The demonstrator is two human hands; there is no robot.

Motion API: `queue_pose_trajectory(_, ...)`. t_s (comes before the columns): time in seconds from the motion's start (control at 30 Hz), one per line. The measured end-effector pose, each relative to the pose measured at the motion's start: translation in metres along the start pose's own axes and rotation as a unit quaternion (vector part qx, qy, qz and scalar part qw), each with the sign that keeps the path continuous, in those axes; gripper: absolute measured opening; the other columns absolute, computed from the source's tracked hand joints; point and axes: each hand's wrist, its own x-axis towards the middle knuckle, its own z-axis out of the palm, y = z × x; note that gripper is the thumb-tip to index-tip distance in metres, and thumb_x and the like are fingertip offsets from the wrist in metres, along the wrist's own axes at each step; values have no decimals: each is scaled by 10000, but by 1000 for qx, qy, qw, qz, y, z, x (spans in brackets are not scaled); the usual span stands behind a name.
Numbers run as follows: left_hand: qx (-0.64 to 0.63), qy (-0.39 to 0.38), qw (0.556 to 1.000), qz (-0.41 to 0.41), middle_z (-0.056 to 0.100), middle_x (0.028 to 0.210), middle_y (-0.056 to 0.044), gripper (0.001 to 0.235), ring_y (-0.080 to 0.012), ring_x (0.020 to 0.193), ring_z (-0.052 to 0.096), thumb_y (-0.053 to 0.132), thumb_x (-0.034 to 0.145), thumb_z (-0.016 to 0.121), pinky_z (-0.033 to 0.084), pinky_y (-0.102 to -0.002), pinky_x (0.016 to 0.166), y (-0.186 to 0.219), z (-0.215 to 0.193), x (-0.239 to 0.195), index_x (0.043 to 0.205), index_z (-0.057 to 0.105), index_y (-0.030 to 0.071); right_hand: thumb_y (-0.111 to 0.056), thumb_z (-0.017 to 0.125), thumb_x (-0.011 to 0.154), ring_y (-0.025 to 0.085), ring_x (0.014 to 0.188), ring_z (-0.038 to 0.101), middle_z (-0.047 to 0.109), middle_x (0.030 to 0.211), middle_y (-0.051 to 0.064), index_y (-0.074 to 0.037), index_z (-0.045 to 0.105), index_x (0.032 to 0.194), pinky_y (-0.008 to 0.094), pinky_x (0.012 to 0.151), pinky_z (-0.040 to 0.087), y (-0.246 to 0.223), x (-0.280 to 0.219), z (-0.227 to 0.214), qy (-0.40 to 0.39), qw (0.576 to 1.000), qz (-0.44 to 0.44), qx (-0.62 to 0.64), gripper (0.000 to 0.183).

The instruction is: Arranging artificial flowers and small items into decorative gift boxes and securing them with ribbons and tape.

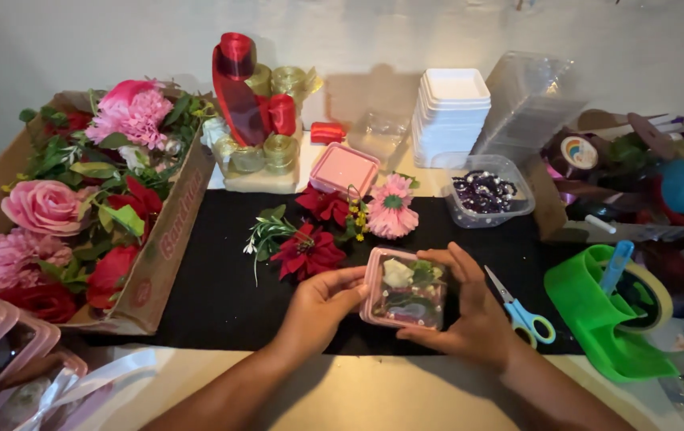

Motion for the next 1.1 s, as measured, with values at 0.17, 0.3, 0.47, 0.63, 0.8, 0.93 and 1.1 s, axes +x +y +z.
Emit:
queue_pose_trajectory(0.17,-90,-18,991,-96,744,1169,-68,442,-130,1016,712,151,987,603,580,-307,927,8,3,1,1381,610,-48,-272,998,591,320,1262,595,536,1391,213,-118,92,1569,438,1061,474,-6,6,-4,-15,999,17,-43,1342)
queue_pose_trajectory(0.3,-55,-108,992,-26,651,1289,-88,588,-140,1122,634,147,998,630,537,-322,961,-8,-1,5,1539,447,6,-271,991,633,342,1305,580,524,1431,227,-103,72,1583,444,1068,473,4,-1,0,-43,998,33,15,1332)
queue_pose_trajectory(0.47,-10,-51,996,-74,520,1401,-164,823,-240,1260,548,188,935,681,517,-357,1007,-11,-5,0,1601,201,139,-328,992,634,315,1263,616,521,1435,210,-97,40,1581,422,1046,494,7,1,-4,-107,989,92,33,1362)
queue_pose_trajectory(0.63,421,-44,887,185,360,1630,-241,957,-359,1521,364,297,856,851,342,-454,1178,55,15,-27,1594,308,19,-361,993,605,315,1290,577,499,1456,199,-84,36,1581,429,1070,455,-1,10,-11,-156,979,134,-6,1394)
queue_pose_trajectory(0.8,435,-122,885,113,367,1575,-225,1136,-350,1439,420,371,692,896,365,-408,1150,69,27,-30,1575,254,58,-336,1001,592,308,1343,521,514,1452,187,-77,32,1592,421,1122,365,-14,14,-24,-153,978,144,7,1416)
queue_pose_trajectory(0.93,443,-125,881,113,424,1570,-189,1108,-325,1436,463,330,696,872,389,-394,1161,57,26,-26,1600,275,98,-363,986,599,273,1359,533,554,1407,154,-86,50,1607,389,1140,377,-10,11,-25,-138,972,191,-8,1403)
queue_pose_trajectory(1.1,445,-111,872,167,459,1520,-184,1037,-322,1401,475,304,699,916,382,-408,1122,43,23,-18,1527,337,71,-384,970,641,336,1440,421,432,1536,217,-46,161,1595,435,1172,317,-23,13,-46,-132,989,63,-2,1295)
